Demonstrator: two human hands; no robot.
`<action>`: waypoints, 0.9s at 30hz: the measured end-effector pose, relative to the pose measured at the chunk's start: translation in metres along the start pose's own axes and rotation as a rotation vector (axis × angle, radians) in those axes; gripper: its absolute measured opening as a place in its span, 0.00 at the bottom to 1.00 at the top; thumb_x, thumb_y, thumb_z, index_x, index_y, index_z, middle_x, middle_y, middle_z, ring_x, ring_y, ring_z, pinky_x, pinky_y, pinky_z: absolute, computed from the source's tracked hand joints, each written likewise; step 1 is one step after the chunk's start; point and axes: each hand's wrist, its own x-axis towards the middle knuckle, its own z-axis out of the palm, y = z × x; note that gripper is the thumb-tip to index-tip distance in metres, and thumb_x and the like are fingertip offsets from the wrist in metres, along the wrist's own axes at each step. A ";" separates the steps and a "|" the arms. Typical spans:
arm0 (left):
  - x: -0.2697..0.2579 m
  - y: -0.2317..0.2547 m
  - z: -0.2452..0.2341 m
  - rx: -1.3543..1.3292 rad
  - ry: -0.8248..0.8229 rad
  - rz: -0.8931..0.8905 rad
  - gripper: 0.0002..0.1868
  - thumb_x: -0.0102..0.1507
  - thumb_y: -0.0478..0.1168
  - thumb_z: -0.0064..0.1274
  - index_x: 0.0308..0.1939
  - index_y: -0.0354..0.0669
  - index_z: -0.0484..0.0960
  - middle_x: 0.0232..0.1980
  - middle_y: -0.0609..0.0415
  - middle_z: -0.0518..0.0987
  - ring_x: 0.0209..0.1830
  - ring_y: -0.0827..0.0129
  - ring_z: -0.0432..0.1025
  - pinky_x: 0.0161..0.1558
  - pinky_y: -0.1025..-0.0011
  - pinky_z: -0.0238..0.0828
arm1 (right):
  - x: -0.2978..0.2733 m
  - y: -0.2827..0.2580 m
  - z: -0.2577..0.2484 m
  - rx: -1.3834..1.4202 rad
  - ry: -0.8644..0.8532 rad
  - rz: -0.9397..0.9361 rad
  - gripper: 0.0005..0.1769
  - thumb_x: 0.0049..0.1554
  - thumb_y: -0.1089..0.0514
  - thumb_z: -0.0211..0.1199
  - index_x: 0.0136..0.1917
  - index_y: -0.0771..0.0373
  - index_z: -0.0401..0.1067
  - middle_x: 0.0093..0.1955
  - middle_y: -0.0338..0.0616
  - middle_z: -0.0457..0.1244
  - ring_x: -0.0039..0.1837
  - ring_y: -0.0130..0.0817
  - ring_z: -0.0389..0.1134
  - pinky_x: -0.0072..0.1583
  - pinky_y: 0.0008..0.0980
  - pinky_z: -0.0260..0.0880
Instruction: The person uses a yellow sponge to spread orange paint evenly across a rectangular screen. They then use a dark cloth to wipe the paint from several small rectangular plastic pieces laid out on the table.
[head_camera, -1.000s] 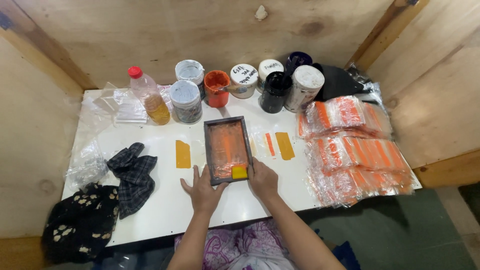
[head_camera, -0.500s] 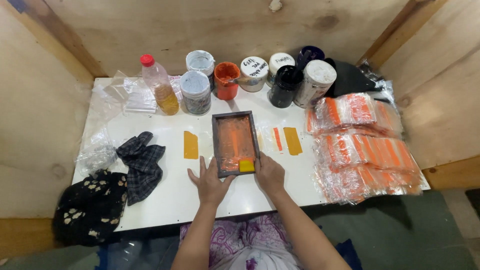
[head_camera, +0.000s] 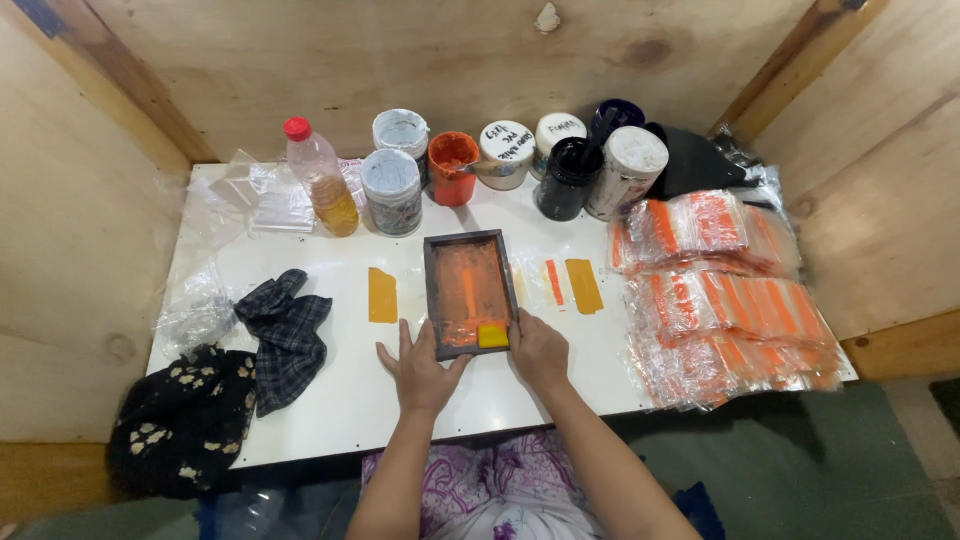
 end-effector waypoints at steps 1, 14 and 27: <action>0.001 -0.001 0.001 0.000 0.001 0.002 0.42 0.56 0.56 0.66 0.70 0.45 0.69 0.71 0.53 0.73 0.81 0.54 0.50 0.73 0.33 0.24 | 0.000 0.002 0.002 0.000 0.002 0.000 0.18 0.66 0.48 0.49 0.52 0.61 0.74 0.30 0.41 0.65 0.35 0.38 0.70 0.39 0.34 0.70; 0.005 -0.020 0.025 0.042 0.074 0.030 0.32 0.65 0.58 0.48 0.68 0.45 0.73 0.69 0.53 0.76 0.78 0.54 0.57 0.72 0.33 0.28 | -0.004 0.010 0.013 0.027 -0.035 0.035 0.20 0.65 0.47 0.49 0.55 0.61 0.75 0.32 0.44 0.67 0.36 0.39 0.72 0.40 0.35 0.70; 0.003 -0.026 0.029 -0.007 0.220 0.037 0.29 0.69 0.56 0.45 0.68 0.42 0.72 0.73 0.45 0.70 0.80 0.46 0.52 0.71 0.32 0.30 | 0.003 0.017 -0.003 0.293 0.119 -0.072 0.16 0.60 0.47 0.63 0.57 0.55 0.78 0.40 0.37 0.67 0.45 0.35 0.73 0.46 0.29 0.73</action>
